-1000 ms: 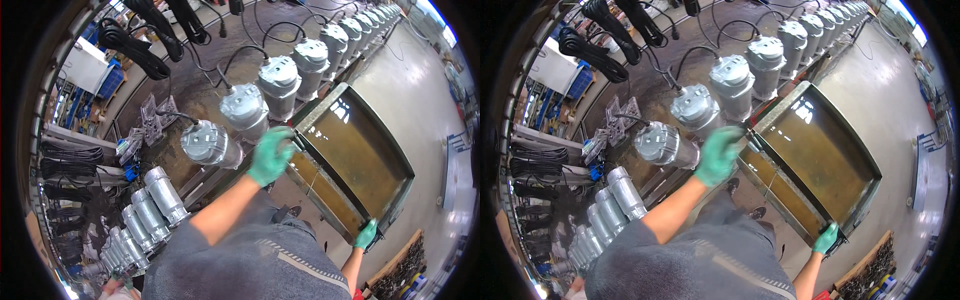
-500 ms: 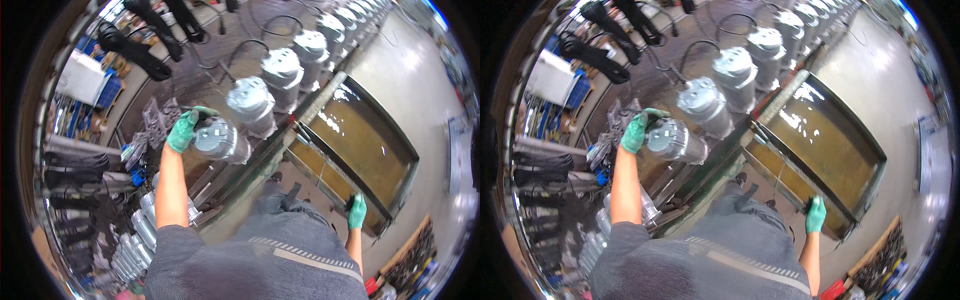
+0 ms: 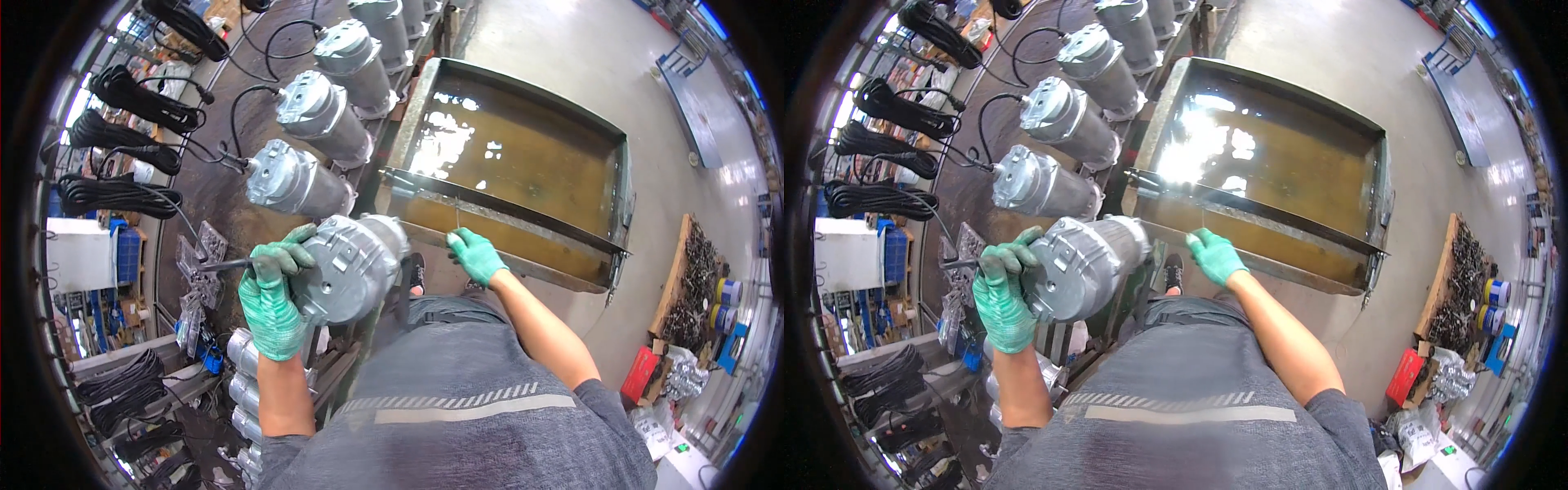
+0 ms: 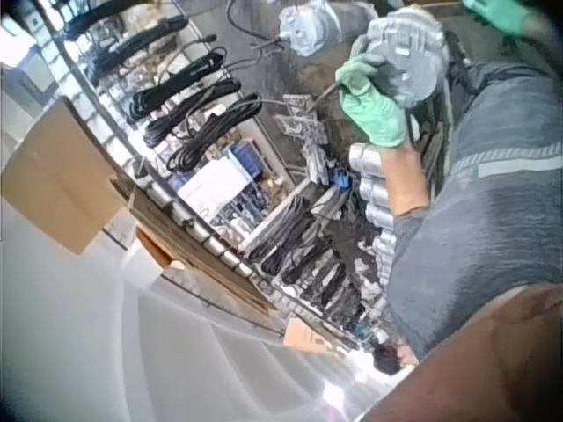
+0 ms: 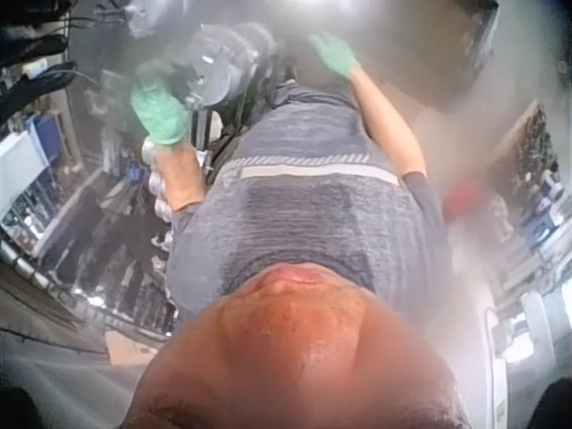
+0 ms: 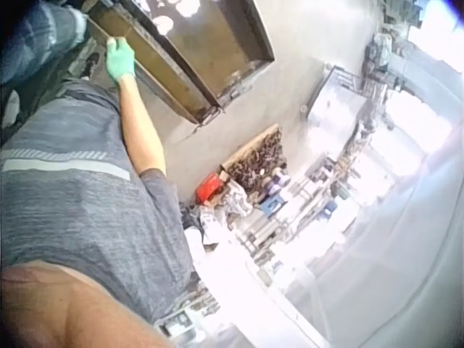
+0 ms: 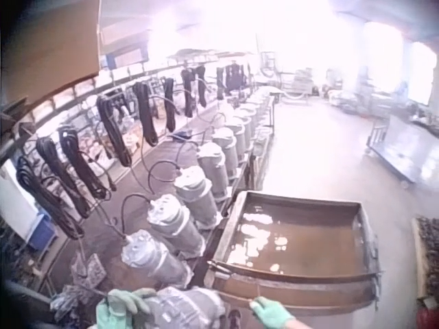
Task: The person tests industrial pump units for leaks by submerging them in a water tank, rotating them to check for air bubbles, and then placing them back onto a staging area.
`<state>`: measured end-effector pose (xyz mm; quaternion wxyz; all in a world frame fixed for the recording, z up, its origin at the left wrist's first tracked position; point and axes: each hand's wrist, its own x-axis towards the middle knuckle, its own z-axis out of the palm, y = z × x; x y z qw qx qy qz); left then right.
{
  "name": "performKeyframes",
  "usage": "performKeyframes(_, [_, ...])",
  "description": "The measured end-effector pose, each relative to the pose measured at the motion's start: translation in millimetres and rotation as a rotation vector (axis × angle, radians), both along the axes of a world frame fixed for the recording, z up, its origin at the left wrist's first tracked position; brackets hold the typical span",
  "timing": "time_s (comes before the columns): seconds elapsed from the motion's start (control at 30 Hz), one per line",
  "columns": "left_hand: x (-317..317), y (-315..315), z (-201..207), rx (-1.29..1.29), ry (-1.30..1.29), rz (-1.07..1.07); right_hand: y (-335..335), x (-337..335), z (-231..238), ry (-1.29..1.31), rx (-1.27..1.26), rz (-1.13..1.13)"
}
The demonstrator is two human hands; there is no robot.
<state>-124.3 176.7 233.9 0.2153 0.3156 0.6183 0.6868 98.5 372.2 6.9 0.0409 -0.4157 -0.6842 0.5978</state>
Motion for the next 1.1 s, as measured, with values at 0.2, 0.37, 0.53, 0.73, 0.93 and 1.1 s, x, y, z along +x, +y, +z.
performKeyframes(0.2, [36, 72, -36, 0.121, -0.474, -0.003, 18, 27, -32, 0.146, -0.185, -0.425])
performKeyframes(0.37, [53, 118, -117, 0.206, -0.856, 0.008, 76, 101, -49, -0.151, 0.22, -0.471])
performKeyframes(0.53, [68, 147, -155, 0.039, -0.865, 0.011, 98, 133, -71, -0.151, 0.209, -0.63])
performKeyframes(0.73, [60, 144, -160, 0.023, -0.992, 0.036, 95, 124, -86, -0.115, 0.296, -0.759])
performKeyframes(0.93, [40, 100, -150, -0.339, -0.667, -0.238, 97, 127, -75, -0.105, 0.307, -0.555])
performKeyframes(1.1, [-37, 37, -91, -0.547, 0.073, -0.515, 108, 152, -116, 0.063, 0.227, -0.652])
